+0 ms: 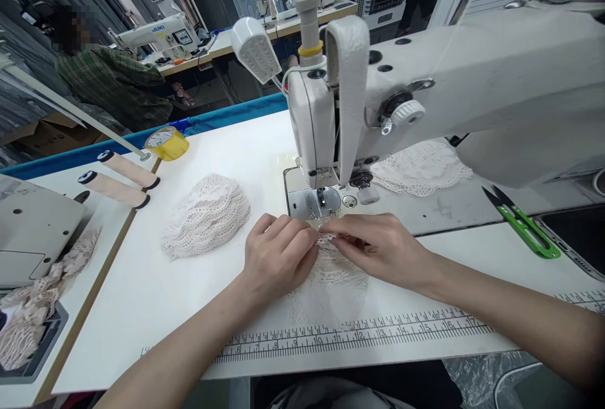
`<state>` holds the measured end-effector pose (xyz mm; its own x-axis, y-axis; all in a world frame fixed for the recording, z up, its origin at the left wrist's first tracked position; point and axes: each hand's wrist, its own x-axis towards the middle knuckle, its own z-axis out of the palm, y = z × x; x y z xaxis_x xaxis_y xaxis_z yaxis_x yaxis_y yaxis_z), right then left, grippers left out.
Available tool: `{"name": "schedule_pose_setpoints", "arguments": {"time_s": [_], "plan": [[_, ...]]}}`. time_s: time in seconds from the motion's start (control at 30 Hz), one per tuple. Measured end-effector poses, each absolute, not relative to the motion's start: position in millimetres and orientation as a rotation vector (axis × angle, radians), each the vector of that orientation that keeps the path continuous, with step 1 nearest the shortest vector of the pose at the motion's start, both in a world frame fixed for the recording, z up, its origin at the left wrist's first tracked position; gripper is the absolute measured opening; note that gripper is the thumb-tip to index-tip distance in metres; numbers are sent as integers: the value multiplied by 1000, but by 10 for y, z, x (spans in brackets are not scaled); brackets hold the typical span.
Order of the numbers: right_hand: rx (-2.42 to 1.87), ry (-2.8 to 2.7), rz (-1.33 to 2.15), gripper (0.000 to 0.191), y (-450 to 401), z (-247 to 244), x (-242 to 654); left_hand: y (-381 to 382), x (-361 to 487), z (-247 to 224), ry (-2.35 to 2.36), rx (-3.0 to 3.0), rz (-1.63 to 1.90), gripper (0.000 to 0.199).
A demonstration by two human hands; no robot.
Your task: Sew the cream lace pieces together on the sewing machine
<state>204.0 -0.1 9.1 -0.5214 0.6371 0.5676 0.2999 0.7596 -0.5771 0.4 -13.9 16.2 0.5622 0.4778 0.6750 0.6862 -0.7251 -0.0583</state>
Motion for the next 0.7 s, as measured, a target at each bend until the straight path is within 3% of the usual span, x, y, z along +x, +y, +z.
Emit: {"name": "schedule_pose_setpoints", "arguments": {"time_s": [0.27, 0.47, 0.7], "plan": [[-695, -2096, 351, 18, 17, 70, 2055, -152, -19, 168, -840, -2496, -949, 15], [-522, -2174, -67, 12, -10, 89, 2115, -159, -18, 123, -1031, -2582, -1063, 13], [-458, -2357, -151, 24, -39, 173, 2175, -173, -6, 135, -1116, -2672, -1167, 10]]}}
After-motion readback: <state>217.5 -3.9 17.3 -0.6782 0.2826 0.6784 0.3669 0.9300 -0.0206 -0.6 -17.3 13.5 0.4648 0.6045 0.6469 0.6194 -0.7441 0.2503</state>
